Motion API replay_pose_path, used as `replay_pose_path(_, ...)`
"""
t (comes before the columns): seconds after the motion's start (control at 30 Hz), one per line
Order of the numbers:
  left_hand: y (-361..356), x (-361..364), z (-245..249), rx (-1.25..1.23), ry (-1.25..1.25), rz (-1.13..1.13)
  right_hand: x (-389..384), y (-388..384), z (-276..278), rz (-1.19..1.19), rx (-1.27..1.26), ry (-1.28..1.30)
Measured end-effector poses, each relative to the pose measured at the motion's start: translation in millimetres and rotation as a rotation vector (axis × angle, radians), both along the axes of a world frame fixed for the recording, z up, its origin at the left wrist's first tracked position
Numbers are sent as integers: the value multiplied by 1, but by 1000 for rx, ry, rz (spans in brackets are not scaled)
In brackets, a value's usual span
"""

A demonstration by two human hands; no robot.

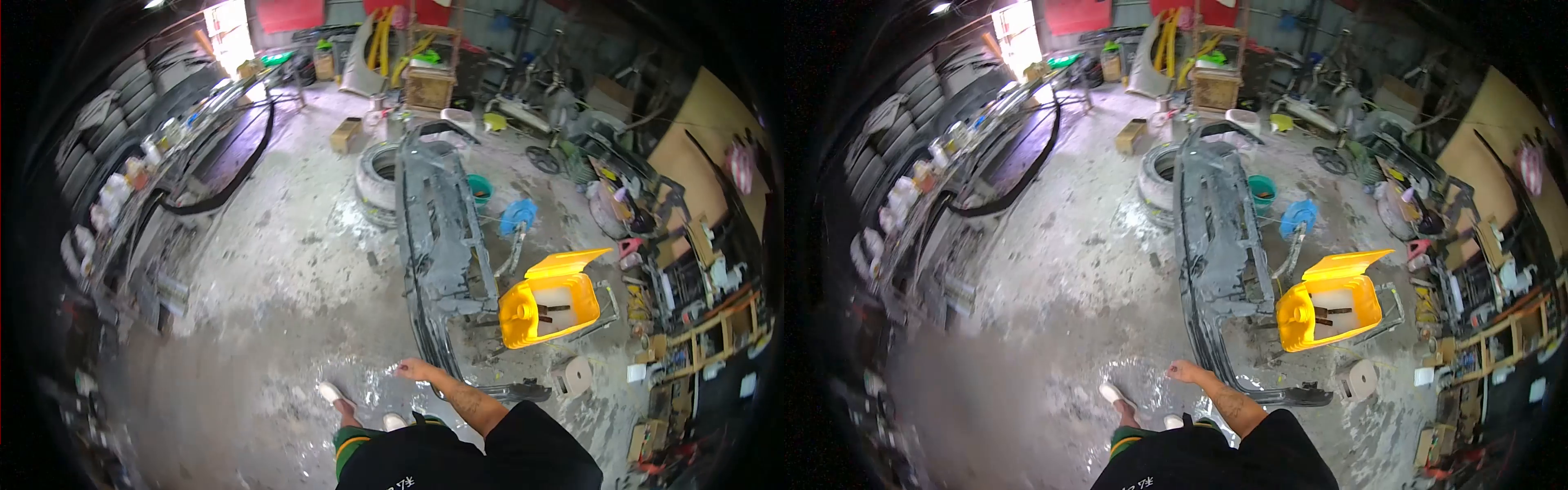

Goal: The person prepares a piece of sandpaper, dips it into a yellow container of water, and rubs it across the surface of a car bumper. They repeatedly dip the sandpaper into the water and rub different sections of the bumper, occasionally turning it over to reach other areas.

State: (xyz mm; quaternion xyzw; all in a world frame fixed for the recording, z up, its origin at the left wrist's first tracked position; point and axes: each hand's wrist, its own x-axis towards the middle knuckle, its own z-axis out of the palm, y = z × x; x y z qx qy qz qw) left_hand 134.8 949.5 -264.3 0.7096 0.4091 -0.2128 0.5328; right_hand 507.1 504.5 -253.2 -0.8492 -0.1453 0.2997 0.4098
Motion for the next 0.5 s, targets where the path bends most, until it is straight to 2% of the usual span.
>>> replay_pose_path(0.1,40,82,-10,-12,27,-124,36,-5,-15,-158,37,-52)
replay_pose_path(0.17,72,140,-11,-8,49,-206,51,-13,-17,-264,-158,-20)
replay_pose_path(0.3,152,272,-9,35,118,-375,53,-29,-9,-469,-189,-20)
replay_pose_path(0.37,197,360,-7,91,164,-452,52,-29,-4,-834,9,-56)
replay_pose_path(0.4,216,418,-8,141,219,-482,57,-26,6,-870,16,-53)
replay_pose_path(0.43,228,479,-7,204,279,-511,63,-24,23,-1017,-28,-38)
replay_pose_path(0.47,247,541,3,-51,17,-473,71,-24,35,-1162,-72,-19)
replay_pose_path(0.5,245,603,9,172,-230,-627,80,-25,41,-1224,2,-190)
